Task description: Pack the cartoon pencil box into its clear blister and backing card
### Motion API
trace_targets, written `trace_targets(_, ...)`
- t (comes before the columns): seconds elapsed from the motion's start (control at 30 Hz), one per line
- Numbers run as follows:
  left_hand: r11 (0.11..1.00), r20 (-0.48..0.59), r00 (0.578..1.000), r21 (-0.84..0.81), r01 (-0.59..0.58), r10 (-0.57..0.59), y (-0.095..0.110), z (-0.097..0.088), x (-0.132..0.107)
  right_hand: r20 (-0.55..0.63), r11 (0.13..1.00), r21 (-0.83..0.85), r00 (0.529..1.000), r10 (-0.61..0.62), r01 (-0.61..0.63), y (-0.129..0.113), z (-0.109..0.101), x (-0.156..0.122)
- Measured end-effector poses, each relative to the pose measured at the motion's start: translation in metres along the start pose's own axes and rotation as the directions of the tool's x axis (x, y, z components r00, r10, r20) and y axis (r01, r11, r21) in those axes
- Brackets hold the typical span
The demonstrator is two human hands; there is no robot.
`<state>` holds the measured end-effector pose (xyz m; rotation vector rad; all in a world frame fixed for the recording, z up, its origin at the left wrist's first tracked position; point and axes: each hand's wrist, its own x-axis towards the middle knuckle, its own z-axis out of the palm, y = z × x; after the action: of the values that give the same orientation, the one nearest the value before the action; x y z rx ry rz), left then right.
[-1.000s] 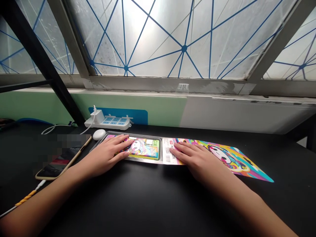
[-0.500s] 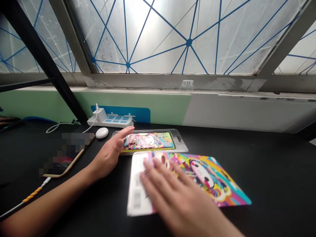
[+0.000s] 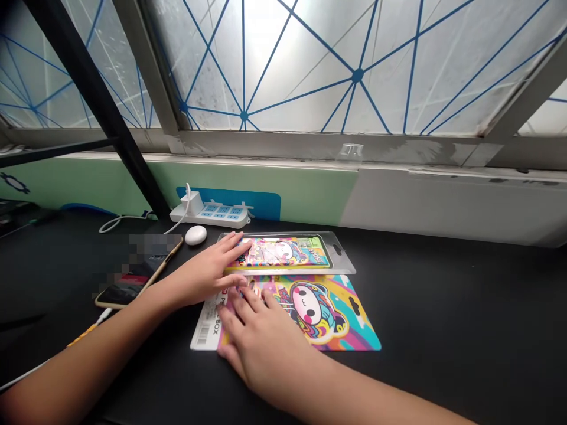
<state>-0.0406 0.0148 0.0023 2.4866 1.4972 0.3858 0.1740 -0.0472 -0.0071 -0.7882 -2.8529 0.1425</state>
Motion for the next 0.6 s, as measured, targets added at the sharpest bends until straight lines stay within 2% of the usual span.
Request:
trace_targets(0.13, 0.999, 0.016, 1.0, 0.034, -0.008, 0.007, -0.003, 0.0, 0.0, 0.003, 0.998, 0.053, 1.0, 0.028, -0.028, 0.003, 0.003, 0.006)
trace_targets(0.27, 1.0, 0.006, 1.0, -0.004, -0.019, 0.019, -0.003, -0.003, 0.001, -0.006, 0.997, 0.075, 0.999, 0.033, -0.032, 0.005, 0.002, 0.003)
trace_targets(0.43, 0.998, 0.009, 1.0, -0.066, 0.005, -0.004, -0.001, -0.011, -0.001, -0.106, 0.999, -0.046, 0.994, 0.004, -0.009, 0.001, 0.003, 0.002)
trace_targets(0.6, 0.998, 0.031, 0.999, -0.054, 0.017, -0.015, -0.002, -0.014, -0.002, -0.222, 0.981, -0.191, 0.971, -0.09, 0.047, -0.002, 0.012, -0.001)
